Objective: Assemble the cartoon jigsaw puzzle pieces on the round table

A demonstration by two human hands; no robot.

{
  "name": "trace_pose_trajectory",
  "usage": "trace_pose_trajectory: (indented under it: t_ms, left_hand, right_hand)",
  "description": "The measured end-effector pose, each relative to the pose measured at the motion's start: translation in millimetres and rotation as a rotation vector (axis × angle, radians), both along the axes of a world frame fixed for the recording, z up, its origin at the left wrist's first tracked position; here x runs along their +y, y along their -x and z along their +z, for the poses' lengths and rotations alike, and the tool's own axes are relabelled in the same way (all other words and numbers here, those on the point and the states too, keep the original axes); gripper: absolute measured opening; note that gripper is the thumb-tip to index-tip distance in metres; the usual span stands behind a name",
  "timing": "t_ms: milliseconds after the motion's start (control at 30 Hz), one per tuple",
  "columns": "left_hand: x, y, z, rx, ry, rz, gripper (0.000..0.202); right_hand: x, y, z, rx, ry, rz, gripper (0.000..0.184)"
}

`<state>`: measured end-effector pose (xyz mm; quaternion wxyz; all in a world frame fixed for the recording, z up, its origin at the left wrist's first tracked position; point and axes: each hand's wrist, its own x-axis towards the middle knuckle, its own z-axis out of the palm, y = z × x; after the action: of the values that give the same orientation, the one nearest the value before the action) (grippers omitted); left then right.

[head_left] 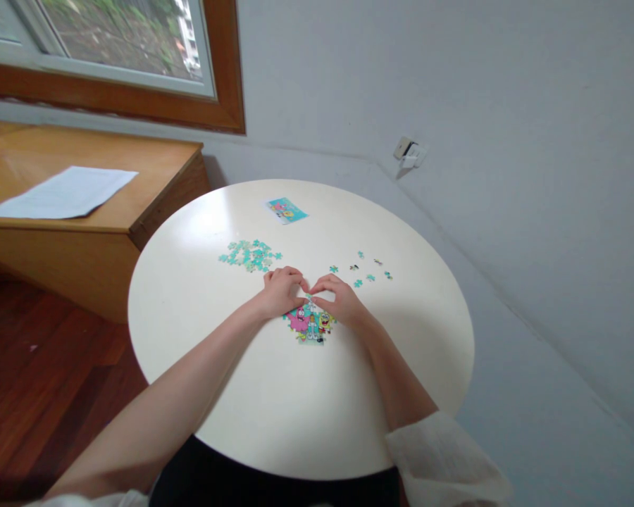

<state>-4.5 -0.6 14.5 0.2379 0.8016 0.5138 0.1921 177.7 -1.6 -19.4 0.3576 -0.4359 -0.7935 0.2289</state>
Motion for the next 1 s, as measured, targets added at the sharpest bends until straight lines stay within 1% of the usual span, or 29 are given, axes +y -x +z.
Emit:
trace_pose_trajectory:
  t_ms: [300,567,633,767,833,900,1000]
  left_hand:
    - [-1.6,-1.0,0.8,0.006,0.001,0.013,0.018]
    - [-2.8,-1.9,3.0,0.003,0.012,0.018,0.019]
    - [-2.5,-1.8,3.3,-0.003,0.011,0.019,0.019]
    - [-1.5,-2.0,1.7,-0.081,-0.020,0.050,0.013]
    - [-2.1,-2.5,1.1,-0.134,-0.052,0.049,0.017]
    - [-4.0,-3.2,1.0,-0.154,-0.096,-0.003,0.024]
    - [-7.4,-3.3,1.4,-0.123,-0.152,-0.114,0.030]
  right_hand:
    - [-1.1,1.5,4.7,0.045,-0.003,0.020,0.013]
    - [-2.5,2.8,6.3,0.053,0.038,0.000,0.010]
    - [-2.5,2.3,7.8,0.078,0.056,-0.040,0.009]
    - [0.4,0.0,10.0,0.217,0.121,-0.199,0.014]
    - [2.2,-1.1,10.7,0.313,0.131,-0.262,0.018]
    - [3.4,-2.2,11.5,0.391,0.112,-0.322,0.021]
    - [4.1,-4.4,13.3,0.463,0.068,-0.414,0.022]
